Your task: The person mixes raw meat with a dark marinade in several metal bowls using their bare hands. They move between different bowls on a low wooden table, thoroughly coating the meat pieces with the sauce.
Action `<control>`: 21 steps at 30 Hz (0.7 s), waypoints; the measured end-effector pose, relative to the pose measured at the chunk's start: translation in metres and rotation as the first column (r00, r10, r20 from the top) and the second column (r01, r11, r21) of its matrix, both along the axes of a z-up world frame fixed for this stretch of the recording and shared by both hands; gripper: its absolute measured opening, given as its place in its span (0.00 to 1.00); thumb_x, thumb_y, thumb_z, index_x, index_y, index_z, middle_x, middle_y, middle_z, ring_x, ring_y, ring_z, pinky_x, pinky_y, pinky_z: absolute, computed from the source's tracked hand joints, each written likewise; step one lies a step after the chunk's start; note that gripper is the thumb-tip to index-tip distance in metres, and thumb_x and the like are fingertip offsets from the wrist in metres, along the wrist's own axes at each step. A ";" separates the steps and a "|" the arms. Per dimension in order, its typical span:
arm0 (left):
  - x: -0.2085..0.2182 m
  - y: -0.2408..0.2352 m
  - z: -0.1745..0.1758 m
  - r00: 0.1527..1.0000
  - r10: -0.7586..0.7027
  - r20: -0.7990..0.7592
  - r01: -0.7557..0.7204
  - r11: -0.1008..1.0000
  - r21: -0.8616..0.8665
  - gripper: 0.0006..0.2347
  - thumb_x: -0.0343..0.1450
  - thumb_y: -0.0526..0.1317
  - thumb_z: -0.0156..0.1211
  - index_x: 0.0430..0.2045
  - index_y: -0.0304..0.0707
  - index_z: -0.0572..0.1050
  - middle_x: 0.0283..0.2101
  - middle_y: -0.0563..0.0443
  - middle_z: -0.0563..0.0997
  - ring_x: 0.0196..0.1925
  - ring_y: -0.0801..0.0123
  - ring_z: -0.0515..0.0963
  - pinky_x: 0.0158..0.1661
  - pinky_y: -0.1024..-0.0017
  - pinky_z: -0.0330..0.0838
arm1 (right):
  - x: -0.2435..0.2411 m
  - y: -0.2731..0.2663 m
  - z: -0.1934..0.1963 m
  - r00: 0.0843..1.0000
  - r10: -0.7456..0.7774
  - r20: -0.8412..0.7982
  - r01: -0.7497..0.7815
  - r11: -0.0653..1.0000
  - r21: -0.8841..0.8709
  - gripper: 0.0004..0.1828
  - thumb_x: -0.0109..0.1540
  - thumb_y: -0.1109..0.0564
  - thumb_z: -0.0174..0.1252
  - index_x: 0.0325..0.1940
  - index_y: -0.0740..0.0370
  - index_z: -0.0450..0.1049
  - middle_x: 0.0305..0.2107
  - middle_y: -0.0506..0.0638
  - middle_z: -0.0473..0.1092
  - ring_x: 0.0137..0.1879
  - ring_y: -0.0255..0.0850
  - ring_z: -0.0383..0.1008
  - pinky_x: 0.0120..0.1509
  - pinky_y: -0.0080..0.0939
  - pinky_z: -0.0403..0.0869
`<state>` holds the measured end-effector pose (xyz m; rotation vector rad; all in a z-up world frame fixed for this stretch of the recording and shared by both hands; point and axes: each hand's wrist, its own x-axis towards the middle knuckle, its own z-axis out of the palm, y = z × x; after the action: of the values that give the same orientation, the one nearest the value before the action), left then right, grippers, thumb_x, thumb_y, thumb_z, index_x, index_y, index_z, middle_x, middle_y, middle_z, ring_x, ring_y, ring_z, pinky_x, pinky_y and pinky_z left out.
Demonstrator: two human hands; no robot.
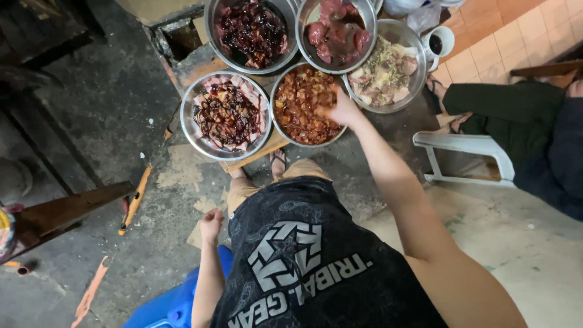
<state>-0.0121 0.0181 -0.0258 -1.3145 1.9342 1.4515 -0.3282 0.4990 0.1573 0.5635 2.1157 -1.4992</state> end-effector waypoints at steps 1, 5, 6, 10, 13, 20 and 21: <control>0.001 0.002 0.001 1.000 -0.009 -0.007 0.009 1.000 0.000 0.13 0.71 0.43 0.68 0.41 0.31 0.80 0.40 0.36 0.82 0.39 0.57 0.84 0.39 0.67 0.79 | 0.006 -0.005 0.005 0.981 0.195 0.023 -0.195 0.955 0.222 0.52 0.54 0.51 0.75 0.75 0.60 0.53 0.62 0.70 0.63 0.64 0.68 0.69 0.66 0.64 0.72; 0.007 0.010 -0.010 0.999 -0.029 -0.026 0.029 0.999 0.027 0.12 0.69 0.42 0.69 0.39 0.33 0.81 0.38 0.40 0.82 0.38 0.58 0.84 0.35 0.69 0.78 | 0.036 -0.003 -0.075 0.903 0.429 -0.010 -0.311 0.670 0.674 0.45 0.55 0.44 0.74 0.68 0.66 0.62 0.67 0.80 0.48 0.67 0.82 0.59 0.73 0.69 0.66; 0.007 0.011 -0.011 0.999 -0.031 -0.022 0.031 0.999 0.026 0.12 0.69 0.42 0.69 0.39 0.33 0.81 0.38 0.40 0.82 0.38 0.58 0.84 0.35 0.69 0.78 | 0.028 0.001 -0.087 0.904 0.427 -0.007 -0.312 0.672 0.672 0.45 0.55 0.44 0.74 0.68 0.66 0.62 0.67 0.80 0.48 0.67 0.82 0.59 0.73 0.69 0.66; 0.012 0.012 -0.009 1.000 -0.028 -0.007 0.028 0.999 0.024 0.13 0.69 0.41 0.68 0.41 0.31 0.80 0.39 0.35 0.82 0.39 0.55 0.84 0.36 0.67 0.78 | 0.005 -0.002 -0.072 0.981 0.183 -0.063 -0.145 0.911 0.385 0.31 0.53 0.48 0.71 0.58 0.53 0.72 0.47 0.59 0.75 0.56 0.57 0.77 0.61 0.54 0.76; 0.018 0.013 -0.017 1.000 -0.002 0.002 0.002 0.999 0.032 0.14 0.70 0.43 0.68 0.43 0.32 0.80 0.41 0.37 0.82 0.42 0.55 0.84 0.39 0.66 0.77 | 0.012 -0.014 0.007 0.990 0.123 -0.066 -0.112 0.983 0.145 0.49 0.54 0.51 0.76 0.72 0.54 0.54 0.59 0.70 0.61 0.65 0.64 0.67 0.68 0.59 0.70; 0.026 0.021 -0.027 1.000 -0.019 0.023 0.019 1.000 0.018 0.11 0.69 0.43 0.69 0.37 0.36 0.81 0.38 0.40 0.82 0.37 0.59 0.84 0.36 0.69 0.78 | 0.030 0.000 -0.046 0.837 0.542 -0.072 -0.385 0.679 0.625 0.32 0.57 0.67 0.63 0.66 0.65 0.65 0.57 0.74 0.57 0.54 0.77 0.72 0.61 0.65 0.76; 0.026 0.020 -0.026 0.999 -0.021 0.024 0.021 1.000 0.019 0.11 0.69 0.43 0.69 0.37 0.36 0.81 0.38 0.40 0.82 0.37 0.59 0.84 0.36 0.69 0.78 | 0.022 0.004 -0.065 0.839 0.540 -0.071 -0.384 0.679 0.625 0.32 0.57 0.67 0.63 0.66 0.65 0.65 0.57 0.74 0.57 0.54 0.77 0.72 0.61 0.65 0.76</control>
<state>0.0135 0.0377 -0.0516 -1.2937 1.9089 1.4340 -0.3060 0.5029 0.0922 -0.0120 2.6715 -0.6234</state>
